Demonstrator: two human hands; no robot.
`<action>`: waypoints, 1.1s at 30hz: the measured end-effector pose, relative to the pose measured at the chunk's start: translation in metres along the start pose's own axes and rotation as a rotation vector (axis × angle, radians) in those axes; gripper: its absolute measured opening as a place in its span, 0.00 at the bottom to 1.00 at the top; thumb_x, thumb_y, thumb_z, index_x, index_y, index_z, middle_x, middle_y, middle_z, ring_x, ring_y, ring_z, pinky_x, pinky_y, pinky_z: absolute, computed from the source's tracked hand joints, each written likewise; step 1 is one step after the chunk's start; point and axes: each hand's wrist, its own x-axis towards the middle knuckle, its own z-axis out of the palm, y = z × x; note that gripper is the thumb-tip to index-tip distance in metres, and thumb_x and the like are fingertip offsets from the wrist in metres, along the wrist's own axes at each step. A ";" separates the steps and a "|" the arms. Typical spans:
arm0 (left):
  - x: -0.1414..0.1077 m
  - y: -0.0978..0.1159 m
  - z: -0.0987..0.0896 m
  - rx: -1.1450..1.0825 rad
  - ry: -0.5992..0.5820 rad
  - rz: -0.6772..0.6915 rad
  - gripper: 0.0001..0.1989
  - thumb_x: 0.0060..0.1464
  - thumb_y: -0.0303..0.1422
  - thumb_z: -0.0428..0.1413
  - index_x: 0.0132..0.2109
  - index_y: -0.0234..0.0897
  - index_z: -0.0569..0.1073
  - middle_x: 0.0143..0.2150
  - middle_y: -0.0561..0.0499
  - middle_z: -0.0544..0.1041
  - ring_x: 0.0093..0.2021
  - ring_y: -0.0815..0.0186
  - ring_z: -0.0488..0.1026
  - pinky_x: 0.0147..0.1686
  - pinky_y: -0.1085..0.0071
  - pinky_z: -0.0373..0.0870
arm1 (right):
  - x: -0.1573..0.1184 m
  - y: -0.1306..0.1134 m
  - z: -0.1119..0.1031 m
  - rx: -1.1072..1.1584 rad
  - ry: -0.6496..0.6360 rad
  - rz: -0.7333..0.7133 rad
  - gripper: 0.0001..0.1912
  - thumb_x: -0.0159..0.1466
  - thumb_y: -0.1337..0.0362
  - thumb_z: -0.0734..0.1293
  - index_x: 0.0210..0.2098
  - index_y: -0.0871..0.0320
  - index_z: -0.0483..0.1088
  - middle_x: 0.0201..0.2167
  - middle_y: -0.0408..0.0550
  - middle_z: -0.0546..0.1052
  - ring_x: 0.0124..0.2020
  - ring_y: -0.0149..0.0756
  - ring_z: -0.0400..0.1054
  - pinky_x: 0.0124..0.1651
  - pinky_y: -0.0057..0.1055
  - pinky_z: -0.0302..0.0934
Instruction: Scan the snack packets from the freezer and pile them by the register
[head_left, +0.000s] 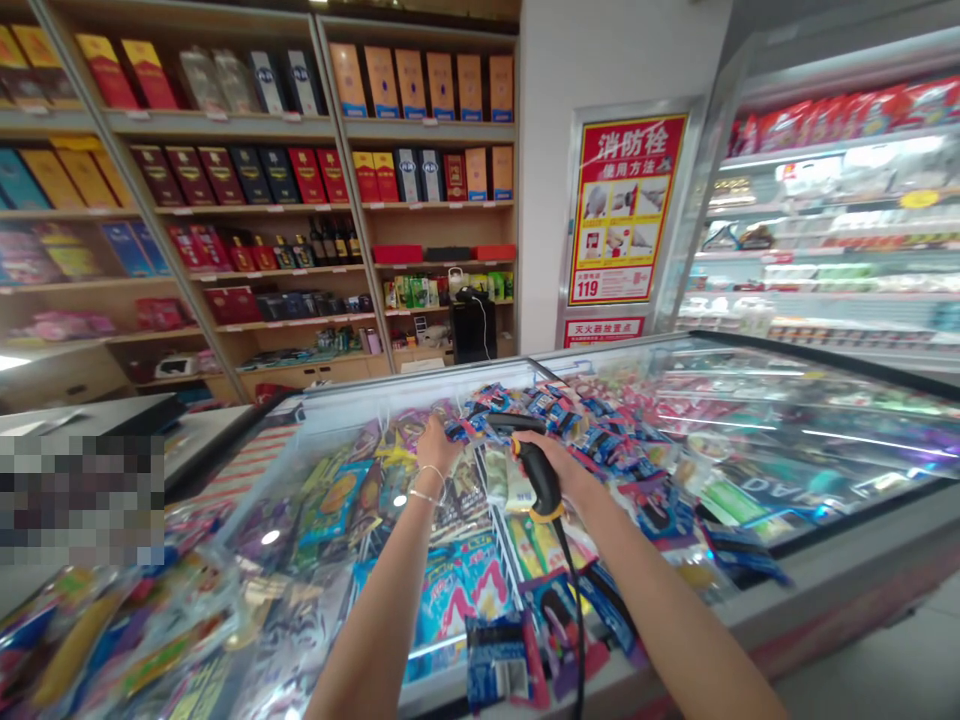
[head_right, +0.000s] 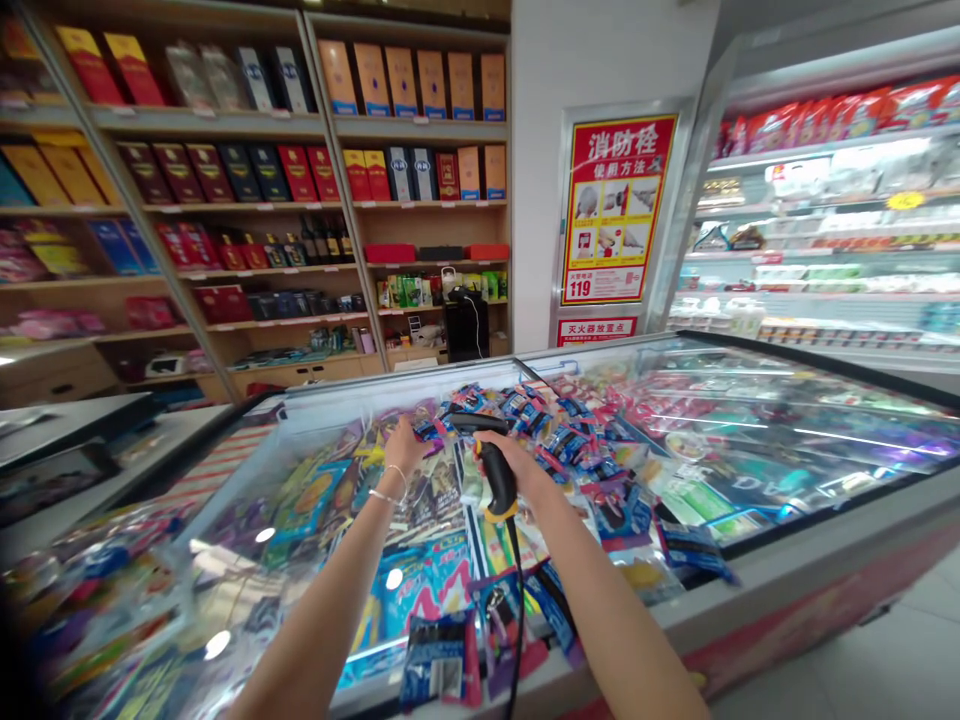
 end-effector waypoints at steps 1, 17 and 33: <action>0.001 -0.002 -0.001 -0.038 0.015 0.008 0.28 0.47 0.32 0.60 0.55 0.34 0.61 0.51 0.38 0.74 0.51 0.53 0.73 0.47 0.63 0.67 | 0.000 0.000 0.000 0.010 0.008 0.006 0.12 0.61 0.61 0.66 0.23 0.61 0.70 0.17 0.44 0.72 0.14 0.26 0.64 0.17 0.21 0.60; -0.007 0.003 -0.002 -0.198 0.297 0.486 0.44 0.47 0.14 0.45 0.70 0.38 0.45 0.58 0.40 0.68 0.56 0.57 0.68 0.54 0.60 0.69 | -0.003 0.005 0.011 -0.095 0.075 -0.197 0.08 0.53 0.62 0.72 0.25 0.57 0.69 0.15 0.40 0.71 0.13 0.27 0.62 0.16 0.24 0.56; -0.003 0.000 0.007 -0.162 0.282 0.561 0.45 0.46 0.14 0.44 0.71 0.41 0.44 0.59 0.40 0.67 0.59 0.56 0.66 0.58 0.55 0.65 | -0.005 0.006 0.011 -0.133 0.078 -0.245 0.10 0.50 0.61 0.74 0.25 0.57 0.69 0.15 0.39 0.69 0.15 0.29 0.62 0.17 0.25 0.57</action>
